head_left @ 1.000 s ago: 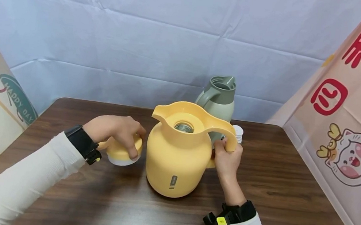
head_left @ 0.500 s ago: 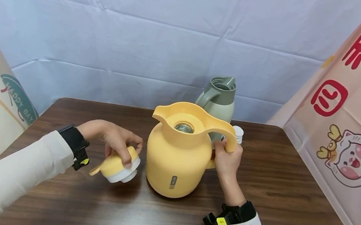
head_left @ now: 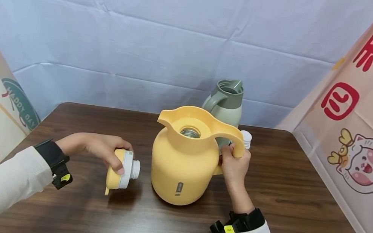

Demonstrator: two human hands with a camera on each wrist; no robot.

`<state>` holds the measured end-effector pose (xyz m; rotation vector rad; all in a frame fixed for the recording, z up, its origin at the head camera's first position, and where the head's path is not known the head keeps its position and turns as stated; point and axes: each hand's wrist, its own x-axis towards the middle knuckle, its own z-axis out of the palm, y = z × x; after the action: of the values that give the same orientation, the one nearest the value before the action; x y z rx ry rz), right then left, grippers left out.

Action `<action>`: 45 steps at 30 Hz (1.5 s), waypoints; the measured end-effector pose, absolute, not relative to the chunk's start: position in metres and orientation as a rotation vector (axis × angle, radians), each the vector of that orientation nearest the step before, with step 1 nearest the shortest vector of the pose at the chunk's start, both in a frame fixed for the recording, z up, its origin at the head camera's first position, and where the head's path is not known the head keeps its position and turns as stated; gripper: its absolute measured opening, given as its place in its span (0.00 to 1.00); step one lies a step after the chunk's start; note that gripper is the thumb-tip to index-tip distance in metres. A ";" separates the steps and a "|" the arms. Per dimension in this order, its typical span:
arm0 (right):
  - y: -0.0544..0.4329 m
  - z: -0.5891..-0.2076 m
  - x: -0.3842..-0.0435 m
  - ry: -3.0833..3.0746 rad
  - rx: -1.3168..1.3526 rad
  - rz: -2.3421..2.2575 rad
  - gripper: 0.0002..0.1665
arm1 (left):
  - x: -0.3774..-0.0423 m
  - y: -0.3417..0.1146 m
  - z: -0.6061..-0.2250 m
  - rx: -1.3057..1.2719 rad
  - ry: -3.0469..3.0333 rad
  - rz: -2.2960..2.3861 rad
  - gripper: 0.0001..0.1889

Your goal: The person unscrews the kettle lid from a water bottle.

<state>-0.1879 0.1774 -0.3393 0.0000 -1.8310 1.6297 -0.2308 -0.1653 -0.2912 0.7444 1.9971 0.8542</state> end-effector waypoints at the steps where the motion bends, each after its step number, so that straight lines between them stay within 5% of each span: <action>1: 0.177 -0.339 -0.188 -1.834 -0.004 1.634 0.18 | -0.231 -0.167 -0.292 0.767 1.999 0.869 0.27; 20: 0.178 -0.339 -0.188 -1.835 -0.003 1.590 0.18 | -0.213 -0.189 -0.327 1.065 2.250 1.292 0.27; 35: 0.179 -0.340 -0.189 -1.851 0.010 1.592 0.19 | -0.200 -0.186 -0.342 0.831 2.720 1.289 0.48; 45: 0.178 -0.338 -0.187 -1.842 -0.010 1.616 0.18 | -0.195 -0.179 -0.353 0.687 2.903 1.275 0.48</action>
<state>-0.1874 0.1781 -0.3381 -0.0097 -1.8417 1.6155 -0.1948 -0.1788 -0.3531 0.6872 2.9031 1.2750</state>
